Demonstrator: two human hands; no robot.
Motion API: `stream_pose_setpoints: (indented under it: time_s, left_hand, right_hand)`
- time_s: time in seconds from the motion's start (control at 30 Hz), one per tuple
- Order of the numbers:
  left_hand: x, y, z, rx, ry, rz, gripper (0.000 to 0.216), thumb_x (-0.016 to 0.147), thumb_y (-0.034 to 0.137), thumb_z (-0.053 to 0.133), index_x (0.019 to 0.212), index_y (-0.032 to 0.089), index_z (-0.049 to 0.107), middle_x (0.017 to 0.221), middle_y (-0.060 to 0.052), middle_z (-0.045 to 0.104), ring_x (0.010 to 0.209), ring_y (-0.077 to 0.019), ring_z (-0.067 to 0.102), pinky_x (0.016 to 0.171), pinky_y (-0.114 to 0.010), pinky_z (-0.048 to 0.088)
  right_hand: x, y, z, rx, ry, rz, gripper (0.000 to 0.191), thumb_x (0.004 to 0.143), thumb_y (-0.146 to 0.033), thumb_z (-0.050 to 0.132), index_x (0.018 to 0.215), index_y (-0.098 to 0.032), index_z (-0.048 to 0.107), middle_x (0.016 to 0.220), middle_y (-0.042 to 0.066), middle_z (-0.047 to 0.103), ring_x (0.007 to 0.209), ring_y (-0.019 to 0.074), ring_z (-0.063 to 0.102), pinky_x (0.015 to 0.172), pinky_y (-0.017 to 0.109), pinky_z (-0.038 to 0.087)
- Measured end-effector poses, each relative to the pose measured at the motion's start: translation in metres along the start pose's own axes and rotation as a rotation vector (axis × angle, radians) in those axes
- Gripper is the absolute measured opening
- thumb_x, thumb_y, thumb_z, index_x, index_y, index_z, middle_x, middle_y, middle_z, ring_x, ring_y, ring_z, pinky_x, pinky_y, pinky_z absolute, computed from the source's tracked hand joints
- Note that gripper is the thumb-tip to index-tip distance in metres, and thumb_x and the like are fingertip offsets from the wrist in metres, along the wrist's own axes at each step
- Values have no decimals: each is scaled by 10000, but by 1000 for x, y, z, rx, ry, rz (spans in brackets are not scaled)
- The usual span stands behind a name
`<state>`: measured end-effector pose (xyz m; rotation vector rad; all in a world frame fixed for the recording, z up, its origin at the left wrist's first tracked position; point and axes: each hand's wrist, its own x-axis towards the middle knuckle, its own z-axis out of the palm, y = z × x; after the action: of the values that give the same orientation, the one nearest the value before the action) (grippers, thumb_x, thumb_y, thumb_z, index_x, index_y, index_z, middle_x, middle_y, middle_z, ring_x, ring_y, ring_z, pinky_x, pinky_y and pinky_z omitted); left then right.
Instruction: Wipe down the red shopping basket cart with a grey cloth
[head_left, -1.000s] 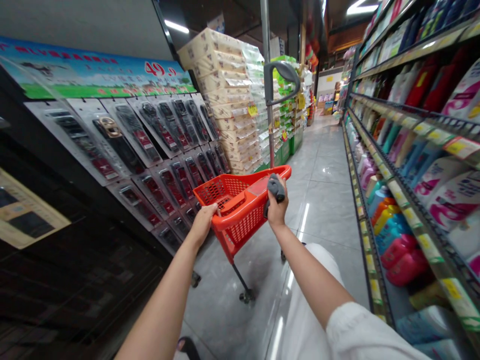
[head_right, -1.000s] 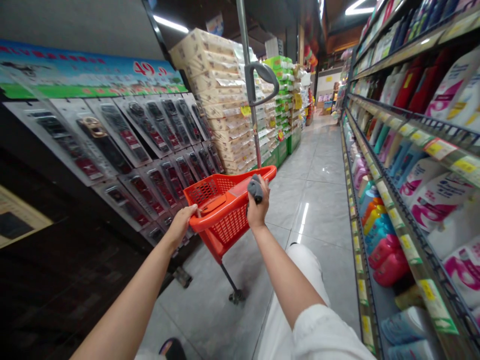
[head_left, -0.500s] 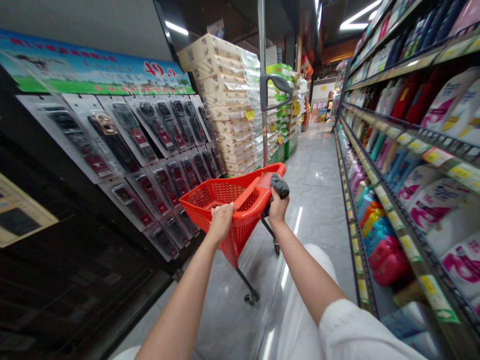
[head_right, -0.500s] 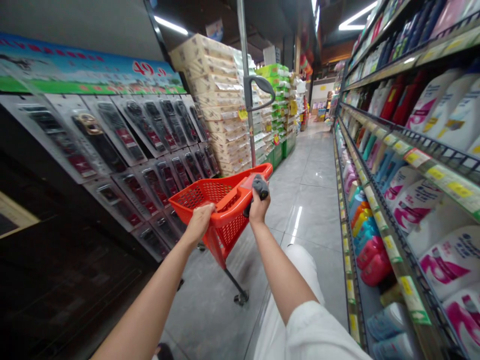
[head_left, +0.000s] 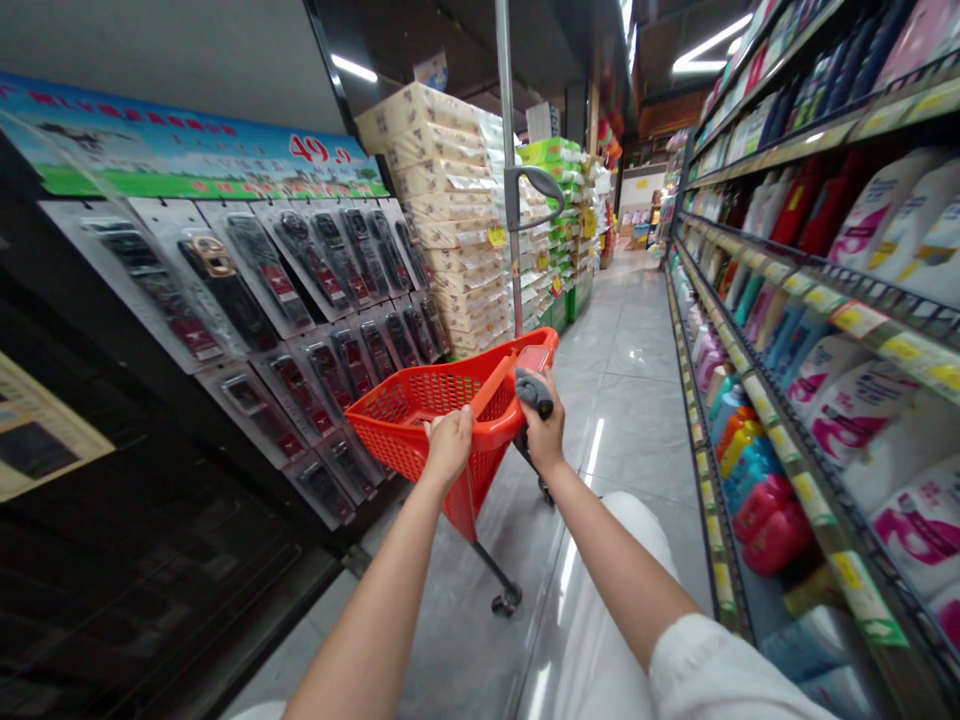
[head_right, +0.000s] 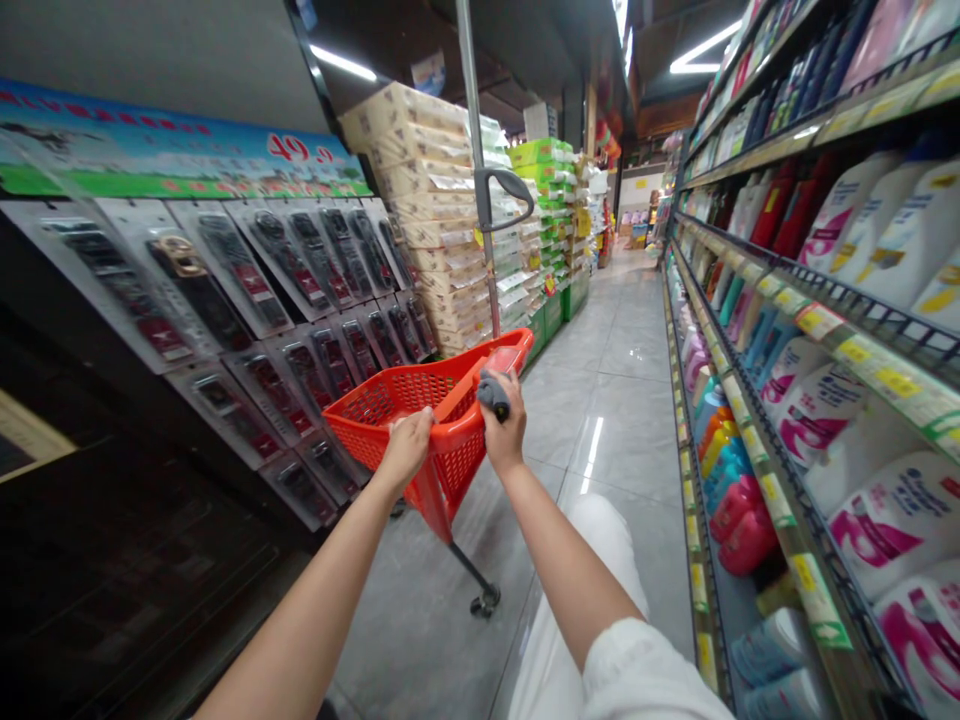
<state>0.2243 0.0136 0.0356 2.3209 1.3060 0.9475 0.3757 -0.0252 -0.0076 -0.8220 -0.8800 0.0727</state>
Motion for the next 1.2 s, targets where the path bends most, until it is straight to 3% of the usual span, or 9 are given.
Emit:
stream_pose_setpoints:
  time_s: [0.2,0.4,0.57,0.67,0.8,0.87,1.03,1.13,1.2]
  left_hand:
    - [-1,-3,-4,33,-19,-22,462,948,402,269,624,210,535,685,-55,638,817,-258,598,966,-481,358]
    - [-1,1,-1,74,-7,-49,466,952,404,253,621,206,514,698,-73,639,835,-268,602,974,-497,355]
    - [-2,15,12,104,21,-116,479,957,420,265,660,200,569,829,-131,700,962,-328,619,1009,-556,318]
    - [-2,15,10,-2,-23,-77,512,958,459,266,702,202,626,870,-122,719,967,-314,634,1002,-525,355]
    - [6,-10,-4,-300,-26,7,525,958,478,238,878,176,660,966,-112,714,944,-243,654,917,-403,475]
    - [9,-30,-9,-207,32,40,428,929,463,339,927,166,648,1054,-130,690,1058,-256,616,987,-412,440]
    - [10,-64,4,23,-93,-27,343,950,388,316,906,205,603,1048,-109,673,1091,-266,580,1086,-522,318]
    - [11,-70,14,55,-112,-24,316,949,360,319,877,211,588,1040,-111,664,1099,-272,565,1096,-552,287]
    - [12,-71,15,59,-131,-6,303,946,368,330,878,222,586,1048,-100,666,1107,-260,560,1101,-528,293]
  right_hand:
    - [-30,-16,-2,40,-166,-80,271,857,-349,608,1089,-243,699,1273,52,659,1284,221,535,1215,476,215]
    - [15,13,12,227,162,214,379,809,-386,617,1114,-168,672,1232,88,674,1215,232,570,1150,501,314]
    - [-20,-13,12,26,42,11,296,833,-318,627,1113,-236,679,1243,46,662,1286,218,510,1195,485,240]
    - [-26,-15,-2,-17,23,-56,227,826,-311,642,1035,-242,700,1136,47,694,1214,230,559,1147,477,330]
    - [0,4,-18,20,5,-30,216,794,-326,665,970,-210,711,1076,64,699,1109,240,607,1073,467,410]
    - [8,10,-18,54,12,8,222,790,-335,661,956,-196,709,1053,65,705,1082,240,616,1068,475,414]
    - [-26,-5,-3,13,213,18,278,877,-316,560,1112,-213,666,1219,71,656,1247,240,539,1152,527,317]
    - [-46,-14,1,-70,156,-58,316,887,-302,562,1190,-256,638,1413,52,535,1444,234,316,1216,550,175]
    - [-38,-12,-1,-23,133,-33,306,875,-311,578,1165,-248,653,1406,52,545,1438,234,330,1218,542,174]
